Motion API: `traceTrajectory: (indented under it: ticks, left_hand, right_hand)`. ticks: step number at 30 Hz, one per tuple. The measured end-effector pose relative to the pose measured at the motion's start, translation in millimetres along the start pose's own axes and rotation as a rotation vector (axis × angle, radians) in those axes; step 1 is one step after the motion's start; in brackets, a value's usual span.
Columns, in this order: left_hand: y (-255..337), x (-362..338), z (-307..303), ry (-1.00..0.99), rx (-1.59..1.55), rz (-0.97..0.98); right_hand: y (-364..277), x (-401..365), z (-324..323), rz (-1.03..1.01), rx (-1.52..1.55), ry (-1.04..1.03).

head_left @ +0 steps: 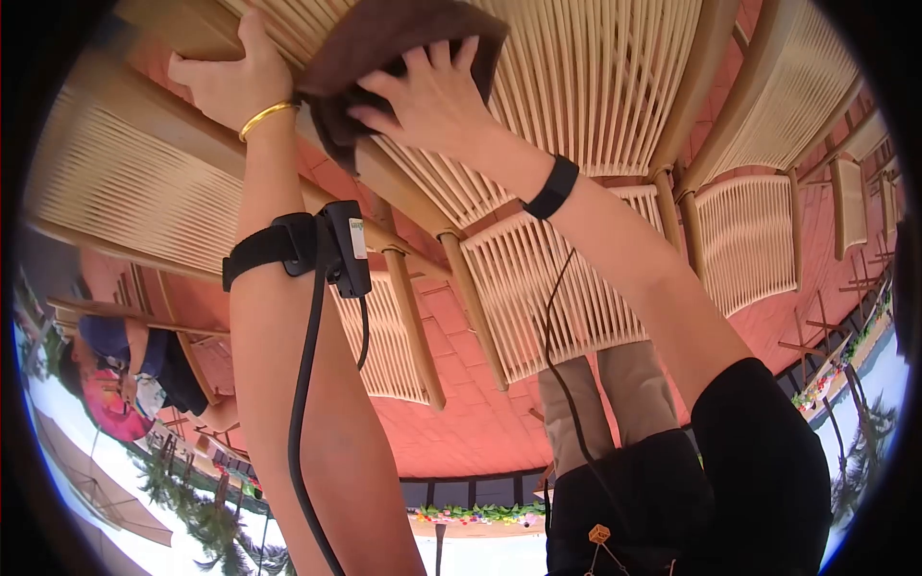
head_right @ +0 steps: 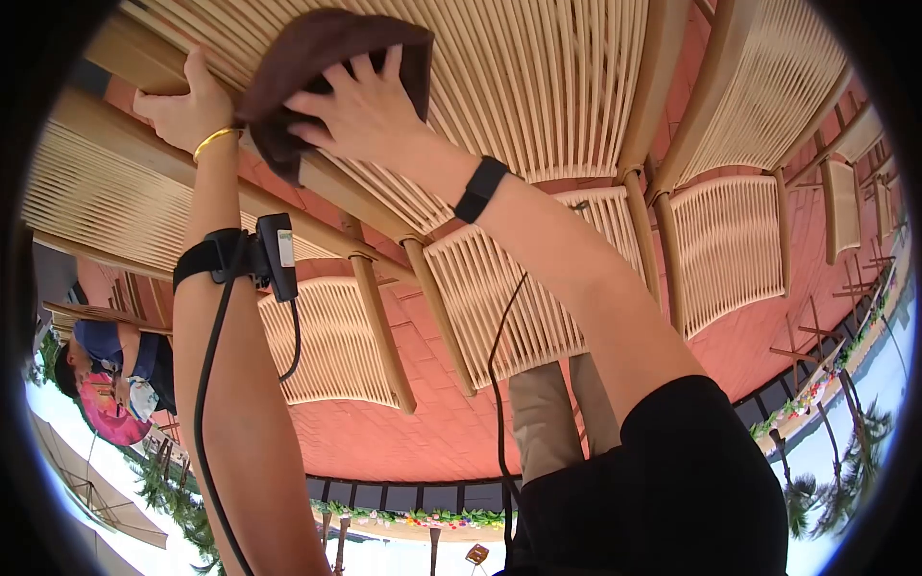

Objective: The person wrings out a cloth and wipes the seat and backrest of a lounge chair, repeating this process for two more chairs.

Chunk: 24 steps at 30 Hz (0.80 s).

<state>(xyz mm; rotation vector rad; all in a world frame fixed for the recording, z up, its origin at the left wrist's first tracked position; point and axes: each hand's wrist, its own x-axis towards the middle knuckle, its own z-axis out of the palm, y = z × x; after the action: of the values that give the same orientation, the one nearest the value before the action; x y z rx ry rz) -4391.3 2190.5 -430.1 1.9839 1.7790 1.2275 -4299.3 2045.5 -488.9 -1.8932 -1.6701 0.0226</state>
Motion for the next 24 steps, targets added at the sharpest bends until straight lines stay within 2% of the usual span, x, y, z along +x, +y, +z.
traceTrajectory:
  ticks: [2,4,5,6,7,8,11,13,14,15,16,18,19,21,22,24]
  left_hand:
    - [6,-2,-3,-0.015,0.101,-0.009]
    - [9,-5,-2,-0.03,0.011,-0.037]
    - [10,-5,-2,-0.032,0.005,-0.04]
    - [10,-5,-3,-0.023,0.015,-0.032]
    - [10,-5,-3,-0.019,0.024,-0.022]
    - [10,-6,-3,-0.018,0.016,-0.024]
    - [9,-4,-3,-0.029,0.035,0.017]
    - [8,-5,-3,-0.033,0.04,0.002]
    - [9,-5,-1,-0.034,0.031,0.004]
    - [8,-6,-1,-0.034,0.023,-0.004]
    - [7,-5,-2,-0.032,0.022,-0.011]
    - [6,-6,-2,-0.027,0.036,-0.001]
    - [5,-6,-2,-0.028,0.049,0.003]
    - [5,-5,-1,-0.019,0.047,-0.001]
    - [5,-5,-1,-0.012,0.058,0.013]
    - [6,-6,-1,-0.009,0.066,0.022]
  right_hand:
    - [19,84,-10,0.191,0.422,-0.124]
    - [19,97,-24,0.099,-0.03,0.167]
    - [22,91,-13,0.057,-0.102,0.192]
    - [28,78,-11,0.05,-0.095,0.111]
    - [37,47,16,0.056,-0.185,0.125]
    - [40,18,9,0.048,-0.238,0.047]
    - [53,-120,17,0.107,-0.18,-0.417]
    - [62,-206,4,0.094,-0.22,-0.852]
    - [66,-254,4,0.078,-0.226,-0.907]
    - [57,-263,-6,0.206,-0.211,-1.044]
    - [55,-265,-7,0.208,-0.202,-1.045]
    - [51,-258,-17,0.24,-0.296,-1.194]
    - [57,-246,-21,0.252,-0.289,-1.124]
    - [77,-209,-20,0.126,-0.417,-0.972]
    - [95,-180,-18,0.143,-0.258,-0.596]
    - [120,-77,-24,0.218,-0.251,-0.222]
